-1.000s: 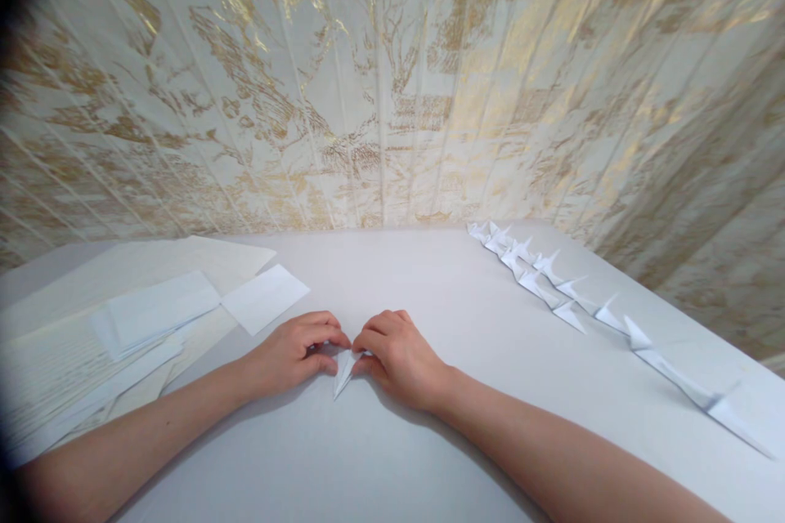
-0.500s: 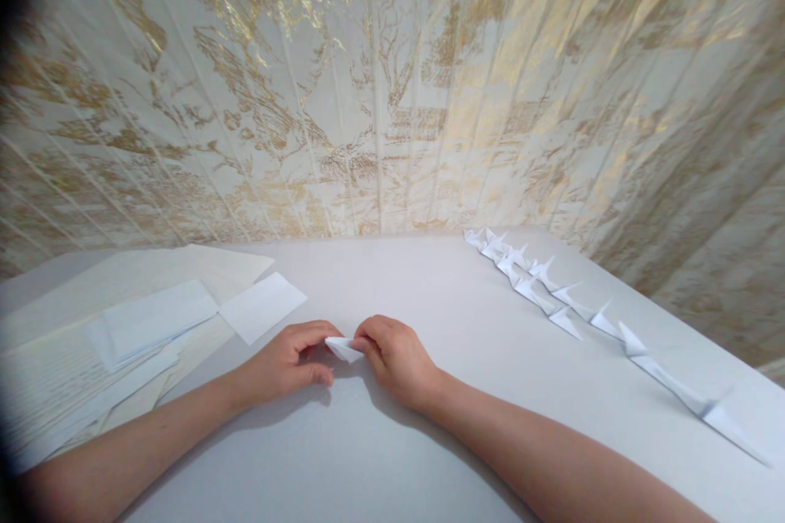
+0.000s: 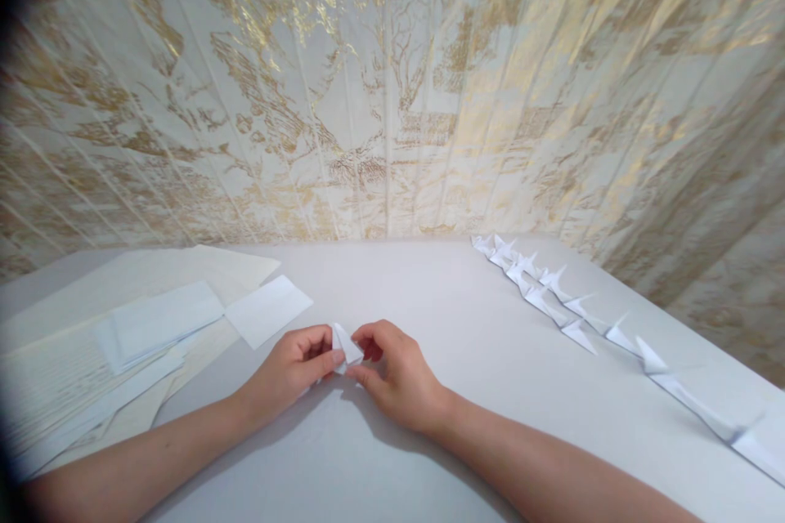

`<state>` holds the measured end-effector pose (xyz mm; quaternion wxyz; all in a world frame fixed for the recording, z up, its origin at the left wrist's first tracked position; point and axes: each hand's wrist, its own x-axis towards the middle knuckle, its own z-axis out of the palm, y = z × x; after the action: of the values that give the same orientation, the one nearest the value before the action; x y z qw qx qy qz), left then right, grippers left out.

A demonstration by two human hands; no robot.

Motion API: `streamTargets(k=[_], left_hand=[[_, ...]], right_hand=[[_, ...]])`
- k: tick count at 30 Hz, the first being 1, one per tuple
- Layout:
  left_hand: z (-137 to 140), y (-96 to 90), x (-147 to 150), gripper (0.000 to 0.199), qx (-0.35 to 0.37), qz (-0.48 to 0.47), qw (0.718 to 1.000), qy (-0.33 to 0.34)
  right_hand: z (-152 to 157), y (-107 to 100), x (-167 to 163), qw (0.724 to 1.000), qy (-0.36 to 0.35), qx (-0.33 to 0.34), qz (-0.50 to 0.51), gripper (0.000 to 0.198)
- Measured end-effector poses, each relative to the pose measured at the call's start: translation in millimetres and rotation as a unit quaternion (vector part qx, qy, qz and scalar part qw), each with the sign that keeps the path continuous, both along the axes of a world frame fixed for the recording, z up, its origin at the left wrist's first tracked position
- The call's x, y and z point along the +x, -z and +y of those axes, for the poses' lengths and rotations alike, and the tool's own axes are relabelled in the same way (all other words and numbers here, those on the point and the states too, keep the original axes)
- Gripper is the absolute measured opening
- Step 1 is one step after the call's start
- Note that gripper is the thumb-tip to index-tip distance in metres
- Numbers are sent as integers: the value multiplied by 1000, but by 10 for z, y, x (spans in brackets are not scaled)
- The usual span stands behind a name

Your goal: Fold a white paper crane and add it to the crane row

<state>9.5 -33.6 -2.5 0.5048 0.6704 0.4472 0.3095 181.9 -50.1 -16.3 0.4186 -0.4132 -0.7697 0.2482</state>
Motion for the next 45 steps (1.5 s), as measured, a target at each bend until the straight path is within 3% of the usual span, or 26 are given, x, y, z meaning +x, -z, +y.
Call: streamTargets(k=[3,9,14,17,20,25,28,38,45], left_hand=[[7,34,-11,24,-7,-40,999,21],[11,70,-25,22,-28,-77,996,39],[6,60,-11,18,3,-72,997,22],[7,72,-4,11,41,-58,997,-17],[9,101,-17,20,108,-46,991,-57],[16,151,-61,20,270,-13,960,-76],[22,152,-73,20,314,2,946,-86],[51,151,-78,18,331,18,941,-74],[64,153,-76,20,318,10,945,-76]], right_hand=[[-7,5,2,999,11,4,-31,9],[-8,-27,40,992,-21,41,-116,22],[4,-34,29,996,-18,10,-92,23],[34,-14,20,998,-18,-8,-58,31],[60,3,24,999,-24,-40,-21,37],[69,9,38,997,-29,-67,-2,41],[74,10,44,996,-33,-79,6,44],[101,29,49,976,-68,-188,83,51],[111,24,63,967,-88,-216,106,48]])
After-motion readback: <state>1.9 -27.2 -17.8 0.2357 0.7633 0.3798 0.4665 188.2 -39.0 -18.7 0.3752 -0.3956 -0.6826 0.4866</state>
